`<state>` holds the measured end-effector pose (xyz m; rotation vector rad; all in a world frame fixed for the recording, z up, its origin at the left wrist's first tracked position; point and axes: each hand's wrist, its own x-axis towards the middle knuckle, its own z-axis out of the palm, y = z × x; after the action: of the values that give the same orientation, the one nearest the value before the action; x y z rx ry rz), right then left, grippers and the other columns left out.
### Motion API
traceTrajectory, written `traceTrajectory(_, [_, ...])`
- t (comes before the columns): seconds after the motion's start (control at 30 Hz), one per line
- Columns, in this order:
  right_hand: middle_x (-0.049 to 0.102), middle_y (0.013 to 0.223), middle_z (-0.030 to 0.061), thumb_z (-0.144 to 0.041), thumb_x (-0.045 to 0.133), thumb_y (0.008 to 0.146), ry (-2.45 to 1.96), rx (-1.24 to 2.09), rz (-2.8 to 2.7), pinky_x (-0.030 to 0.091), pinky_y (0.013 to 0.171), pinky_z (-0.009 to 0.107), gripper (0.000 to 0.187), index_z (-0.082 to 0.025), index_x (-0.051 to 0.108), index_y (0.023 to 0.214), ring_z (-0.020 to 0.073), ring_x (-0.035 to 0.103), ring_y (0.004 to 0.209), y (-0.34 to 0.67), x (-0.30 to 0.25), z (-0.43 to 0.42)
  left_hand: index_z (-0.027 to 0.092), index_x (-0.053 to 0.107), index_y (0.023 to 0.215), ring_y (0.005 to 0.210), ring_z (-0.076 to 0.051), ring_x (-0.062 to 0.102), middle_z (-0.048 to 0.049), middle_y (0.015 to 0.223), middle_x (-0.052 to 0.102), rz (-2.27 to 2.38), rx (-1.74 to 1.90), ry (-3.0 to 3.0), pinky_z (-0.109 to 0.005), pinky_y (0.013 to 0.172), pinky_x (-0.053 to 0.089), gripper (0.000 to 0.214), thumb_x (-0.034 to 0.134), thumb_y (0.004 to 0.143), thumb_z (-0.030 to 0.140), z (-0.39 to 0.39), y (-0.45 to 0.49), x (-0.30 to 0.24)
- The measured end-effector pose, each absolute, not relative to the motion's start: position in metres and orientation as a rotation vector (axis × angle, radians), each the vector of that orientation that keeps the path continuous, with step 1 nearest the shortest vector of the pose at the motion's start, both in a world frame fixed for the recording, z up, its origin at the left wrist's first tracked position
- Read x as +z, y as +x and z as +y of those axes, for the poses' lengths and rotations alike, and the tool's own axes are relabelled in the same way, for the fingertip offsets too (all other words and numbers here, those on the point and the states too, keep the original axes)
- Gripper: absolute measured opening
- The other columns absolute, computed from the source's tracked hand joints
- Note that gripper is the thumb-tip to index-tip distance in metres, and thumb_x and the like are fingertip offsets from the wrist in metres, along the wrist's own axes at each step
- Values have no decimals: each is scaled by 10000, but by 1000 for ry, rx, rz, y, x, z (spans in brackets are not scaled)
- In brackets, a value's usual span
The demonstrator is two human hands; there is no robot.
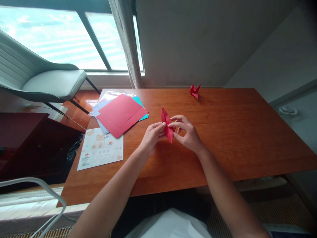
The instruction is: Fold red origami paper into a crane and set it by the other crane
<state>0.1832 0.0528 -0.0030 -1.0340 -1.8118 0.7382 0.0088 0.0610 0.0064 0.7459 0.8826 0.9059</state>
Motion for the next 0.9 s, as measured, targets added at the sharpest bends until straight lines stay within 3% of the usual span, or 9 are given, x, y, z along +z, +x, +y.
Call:
traceTrajectory(0.2, [612, 1117, 62, -299, 714, 848, -1060, 687, -1770, 525, 676, 317, 115, -295, 762, 953, 213, 607, 978, 185, -6, 56, 134, 724, 898, 761, -183, 688, -69, 842, 739, 905, 893, 766, -277, 712, 536, 364, 739, 756, 468, 60, 11, 8])
traceTrajectory(0.47, [642, 961, 51, -341, 678, 894, -1077, 697, -1717, 505, 656, 302, 125, -277, 777, 933, 188, 616, 885, 184, -2, 55, 119, 700, 839, 837, -222, 708, -94, 862, 746, 826, 893, 713, -334, 816, 545, 325, 742, 769, 434, 60, 11, 8])
traceTrajectory(0.73, [653, 961, 42, -287, 675, 887, -1076, 714, -1704, 507, 651, 287, 119, -274, 767, 960, 186, 630, 887, 184, -3, 55, 126, 708, 830, 791, -193, 707, -88, 868, 752, 822, 906, 664, -292, 766, 544, 264, 748, 768, 380, 61, 10, 6])
traceTrajectory(0.9, [652, 1046, 40, -178, 629, 867, -1084, 747, -1695, 514, 661, 278, 230, -271, 725, 1055, 173, 629, 881, 183, 1, 53, 139, 737, 932, 818, -190, 714, -89, 913, 758, 840, 923, 722, -296, 793, 542, 294, 764, 761, 377, 62, 9, 4])
